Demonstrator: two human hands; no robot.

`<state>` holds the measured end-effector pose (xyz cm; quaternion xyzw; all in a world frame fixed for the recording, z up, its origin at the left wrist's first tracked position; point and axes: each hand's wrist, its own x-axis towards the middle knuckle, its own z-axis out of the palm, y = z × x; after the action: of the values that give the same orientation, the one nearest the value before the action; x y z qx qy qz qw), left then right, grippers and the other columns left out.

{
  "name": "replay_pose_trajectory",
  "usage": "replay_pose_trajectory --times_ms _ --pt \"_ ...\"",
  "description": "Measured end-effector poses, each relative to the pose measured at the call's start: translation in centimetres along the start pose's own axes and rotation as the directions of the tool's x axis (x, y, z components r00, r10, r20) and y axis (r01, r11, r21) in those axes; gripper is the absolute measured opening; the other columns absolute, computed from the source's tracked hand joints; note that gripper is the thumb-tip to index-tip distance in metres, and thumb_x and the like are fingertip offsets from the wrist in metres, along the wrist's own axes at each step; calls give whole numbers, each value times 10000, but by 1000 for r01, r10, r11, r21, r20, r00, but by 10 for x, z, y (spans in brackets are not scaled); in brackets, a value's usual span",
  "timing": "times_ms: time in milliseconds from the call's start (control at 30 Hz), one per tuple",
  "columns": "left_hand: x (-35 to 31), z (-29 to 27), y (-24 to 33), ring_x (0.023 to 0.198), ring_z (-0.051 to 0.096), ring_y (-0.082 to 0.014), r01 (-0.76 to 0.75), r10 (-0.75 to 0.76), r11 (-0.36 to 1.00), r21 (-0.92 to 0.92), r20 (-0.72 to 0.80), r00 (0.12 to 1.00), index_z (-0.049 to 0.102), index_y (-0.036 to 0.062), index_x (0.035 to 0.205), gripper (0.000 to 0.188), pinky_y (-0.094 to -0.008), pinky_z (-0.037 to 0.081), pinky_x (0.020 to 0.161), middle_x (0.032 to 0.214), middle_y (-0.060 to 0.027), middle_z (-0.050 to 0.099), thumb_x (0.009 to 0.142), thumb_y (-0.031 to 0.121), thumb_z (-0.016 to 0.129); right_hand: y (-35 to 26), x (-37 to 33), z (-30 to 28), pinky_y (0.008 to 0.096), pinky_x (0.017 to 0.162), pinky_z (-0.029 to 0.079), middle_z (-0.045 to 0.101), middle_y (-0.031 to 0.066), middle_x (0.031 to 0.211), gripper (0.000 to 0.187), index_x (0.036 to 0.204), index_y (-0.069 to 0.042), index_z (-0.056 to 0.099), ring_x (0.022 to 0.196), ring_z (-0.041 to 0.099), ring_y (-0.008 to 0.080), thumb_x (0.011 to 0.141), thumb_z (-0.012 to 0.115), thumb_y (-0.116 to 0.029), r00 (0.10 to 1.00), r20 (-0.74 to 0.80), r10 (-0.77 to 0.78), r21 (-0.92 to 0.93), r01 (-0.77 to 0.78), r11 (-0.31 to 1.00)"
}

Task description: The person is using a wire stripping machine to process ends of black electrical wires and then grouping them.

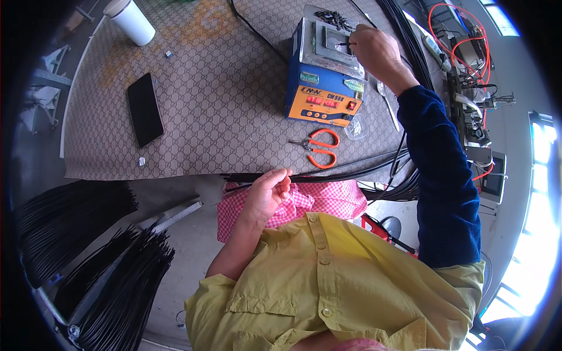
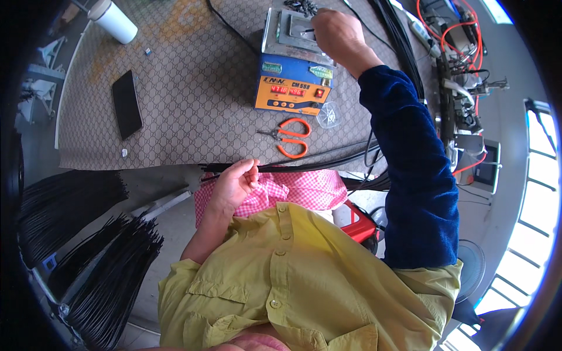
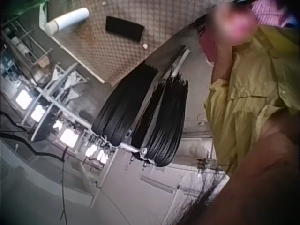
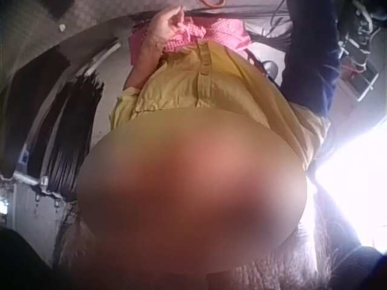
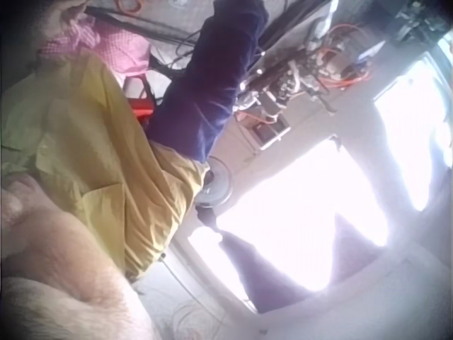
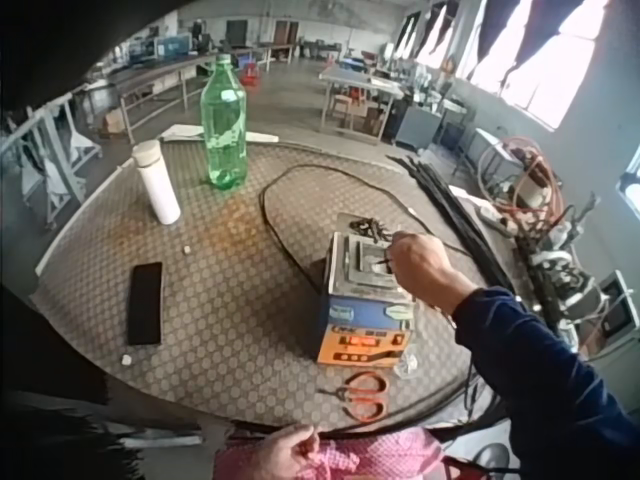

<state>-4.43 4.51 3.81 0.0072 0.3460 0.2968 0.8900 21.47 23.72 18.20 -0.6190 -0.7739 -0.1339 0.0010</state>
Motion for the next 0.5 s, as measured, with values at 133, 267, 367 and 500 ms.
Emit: replay_pose_trajectory --times_ms 133,267,367,500 --pt "-5 5 -1 563 471 -78 21 -24 999 34 85 996 565 -4 881 155 -209 391 501 673 -17 534 832 137 523 10 -8 -9 348 596 453 579 77 744 133 762 -57 625 663 578 241 725 570 -173 992 -118 -45 97 57 994" --pt "-16 24 1 550 471 -75 46 -52 995 84 76 996 556 3 887 153 -200 390 498 674 -16 535 845 140 505 10 -35 -22 259 488 412 576 47 648 171 821 -13 633 526 523 137 736 604 -158 984 40 172 680 -152 717" --pt "-17 40 6 581 480 -93 -26 14 994 104 109 994 554 5 901 159 -221 395 529 692 -24 533 845 142 497 -4 -68 -31 157 436 311 516 -18 597 187 870 24 614 496 405 24 777 620 -138 913 345 218 916 -378 131" --pt "-16 68 17 595 485 -86 -169 143 971 168 152 978 549 15 918 164 -213 398 551 713 -21 537 842 154 506 -26 -103 -33 155 455 331 507 -14 637 125 872 2 583 517 433 38 821 563 -110 882 439 169 893 -408 -191"
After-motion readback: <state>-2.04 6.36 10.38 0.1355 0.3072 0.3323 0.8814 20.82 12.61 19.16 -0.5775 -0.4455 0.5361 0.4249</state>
